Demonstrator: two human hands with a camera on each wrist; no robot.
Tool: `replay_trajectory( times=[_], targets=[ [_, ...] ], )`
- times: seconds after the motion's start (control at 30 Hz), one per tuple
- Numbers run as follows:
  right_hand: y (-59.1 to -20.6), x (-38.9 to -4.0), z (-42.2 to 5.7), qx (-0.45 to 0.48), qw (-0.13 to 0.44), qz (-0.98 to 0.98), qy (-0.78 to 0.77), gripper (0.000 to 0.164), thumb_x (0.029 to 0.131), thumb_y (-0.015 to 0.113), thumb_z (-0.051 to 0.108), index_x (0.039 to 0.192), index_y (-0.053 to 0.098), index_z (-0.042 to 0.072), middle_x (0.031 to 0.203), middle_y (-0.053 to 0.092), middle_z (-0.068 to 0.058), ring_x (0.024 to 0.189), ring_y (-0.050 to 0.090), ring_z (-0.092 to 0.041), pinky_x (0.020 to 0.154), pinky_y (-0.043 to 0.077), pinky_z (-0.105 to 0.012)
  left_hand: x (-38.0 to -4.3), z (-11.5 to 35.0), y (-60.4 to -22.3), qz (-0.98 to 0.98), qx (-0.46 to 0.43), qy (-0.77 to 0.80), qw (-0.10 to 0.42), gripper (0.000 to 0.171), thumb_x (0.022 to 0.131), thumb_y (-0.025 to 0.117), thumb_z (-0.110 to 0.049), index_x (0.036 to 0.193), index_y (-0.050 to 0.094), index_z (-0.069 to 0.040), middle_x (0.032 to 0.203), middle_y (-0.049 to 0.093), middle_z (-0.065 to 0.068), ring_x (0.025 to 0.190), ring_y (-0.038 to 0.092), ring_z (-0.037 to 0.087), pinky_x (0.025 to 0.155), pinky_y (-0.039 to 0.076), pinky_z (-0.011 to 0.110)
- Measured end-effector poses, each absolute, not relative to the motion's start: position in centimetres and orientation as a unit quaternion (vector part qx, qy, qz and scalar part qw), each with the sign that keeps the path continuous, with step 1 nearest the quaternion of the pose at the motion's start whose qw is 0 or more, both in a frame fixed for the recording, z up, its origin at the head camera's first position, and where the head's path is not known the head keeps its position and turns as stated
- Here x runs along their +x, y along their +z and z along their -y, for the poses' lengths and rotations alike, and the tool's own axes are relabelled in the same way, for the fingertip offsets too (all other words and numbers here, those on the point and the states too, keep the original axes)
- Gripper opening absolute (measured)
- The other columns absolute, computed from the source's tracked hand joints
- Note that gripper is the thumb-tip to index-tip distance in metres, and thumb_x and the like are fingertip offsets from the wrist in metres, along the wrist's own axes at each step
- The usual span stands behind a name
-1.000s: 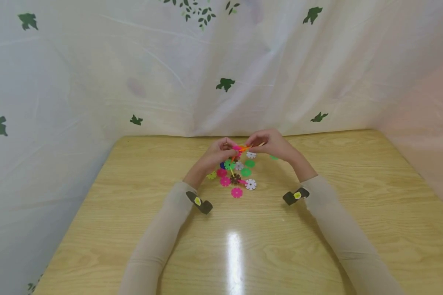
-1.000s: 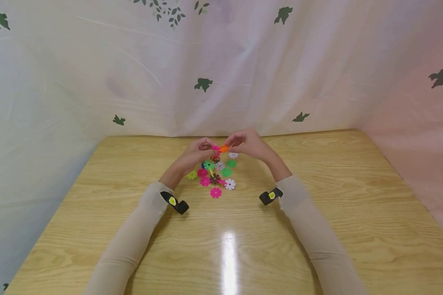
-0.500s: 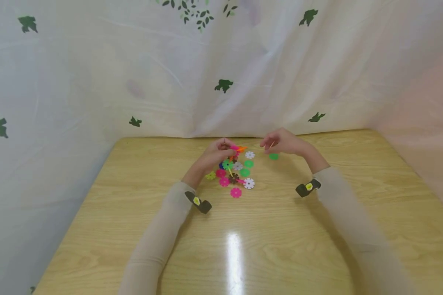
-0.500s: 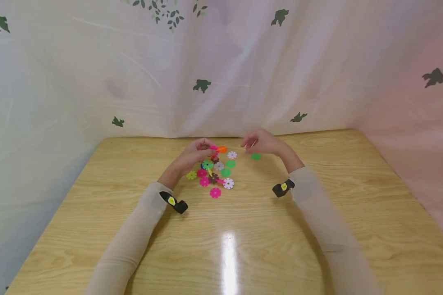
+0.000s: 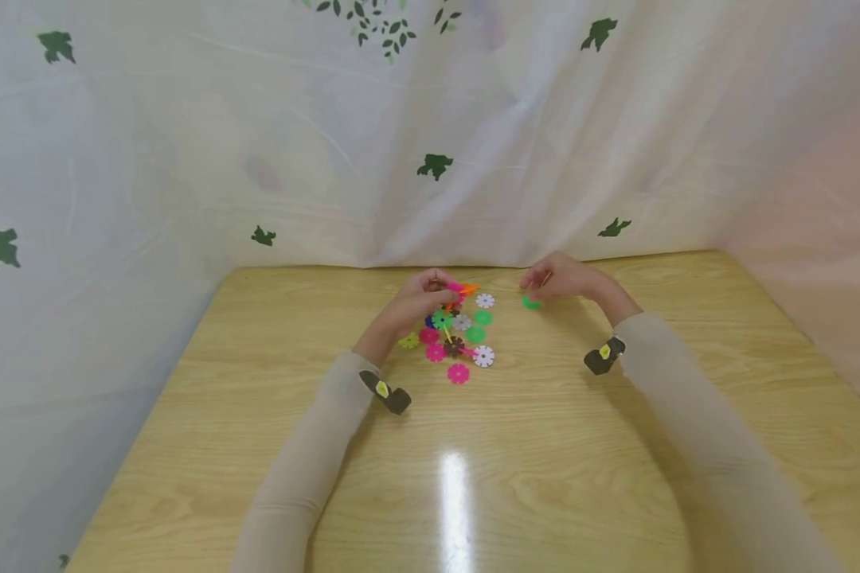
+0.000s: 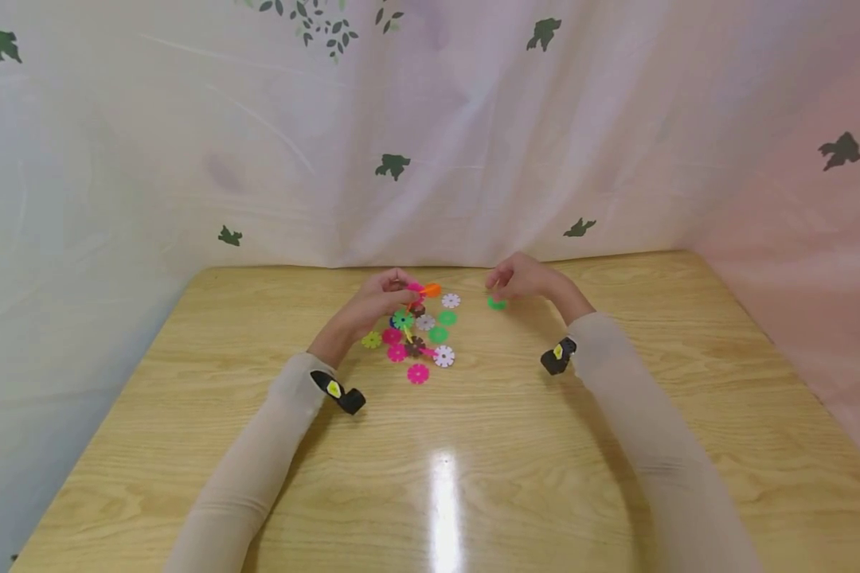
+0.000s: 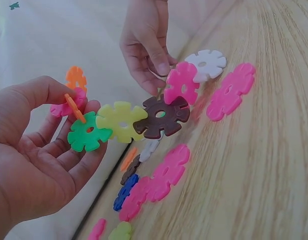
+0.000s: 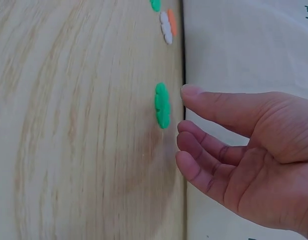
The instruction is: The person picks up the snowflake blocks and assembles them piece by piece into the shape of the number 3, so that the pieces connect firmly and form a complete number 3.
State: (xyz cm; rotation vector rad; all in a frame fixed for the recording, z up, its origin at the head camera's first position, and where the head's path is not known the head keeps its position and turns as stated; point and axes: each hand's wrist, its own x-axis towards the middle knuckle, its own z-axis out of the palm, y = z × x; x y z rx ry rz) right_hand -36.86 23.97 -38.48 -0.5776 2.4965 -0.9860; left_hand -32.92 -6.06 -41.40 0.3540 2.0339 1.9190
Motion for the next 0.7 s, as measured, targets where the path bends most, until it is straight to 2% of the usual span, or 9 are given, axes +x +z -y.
replay_trajectory(
  times=[0.13,0.37,0.7],
  targets=[
    [-38.99,-37.18,-23.93,-0.203,0.191,-0.897,-0.343,0.035,0.087,0.077,0.002,0.118,0.065,-0.01,0.098,0.067,-0.019,0.079,0.056,-0.014,0.065,0.049,-0.025,-33.01,6.06,-41.43,-0.714,0.122,0.669,0.163,0.011,0.097,0.063,-0.001,0.107,0.061,-0.004,0.097,0.066,0.003,0.089,0.062,0.016,0.078,0.054,0.022],
    [-39.4,-37.11,-23.55,-0.209,0.194,-0.898,-0.334,0.037,0.081,0.079,-0.005,0.115,0.066,-0.01,0.099,0.063,-0.018,0.093,0.055,-0.023,0.069,0.047,-0.022,-32.97,5.97,-41.41,-0.717,0.113,0.668,0.166,0.012,0.097,0.063,-0.002,0.109,0.061,-0.004,0.099,0.065,0.003,0.091,0.062,0.015,0.084,0.053,0.026],
    [-39.48,-37.01,-23.21,-0.217,0.193,-0.896,-0.335,0.028,0.08,0.077,-0.008,0.107,0.068,-0.01,0.09,0.064,-0.015,0.084,0.052,-0.018,0.07,0.045,-0.023,-33.07,6.14,-41.44,-0.72,0.102,0.666,0.164,0.012,0.097,0.063,-0.002,0.11,0.062,-0.004,0.098,0.067,0.002,0.09,0.064,0.014,0.084,0.054,0.026]
  ],
)
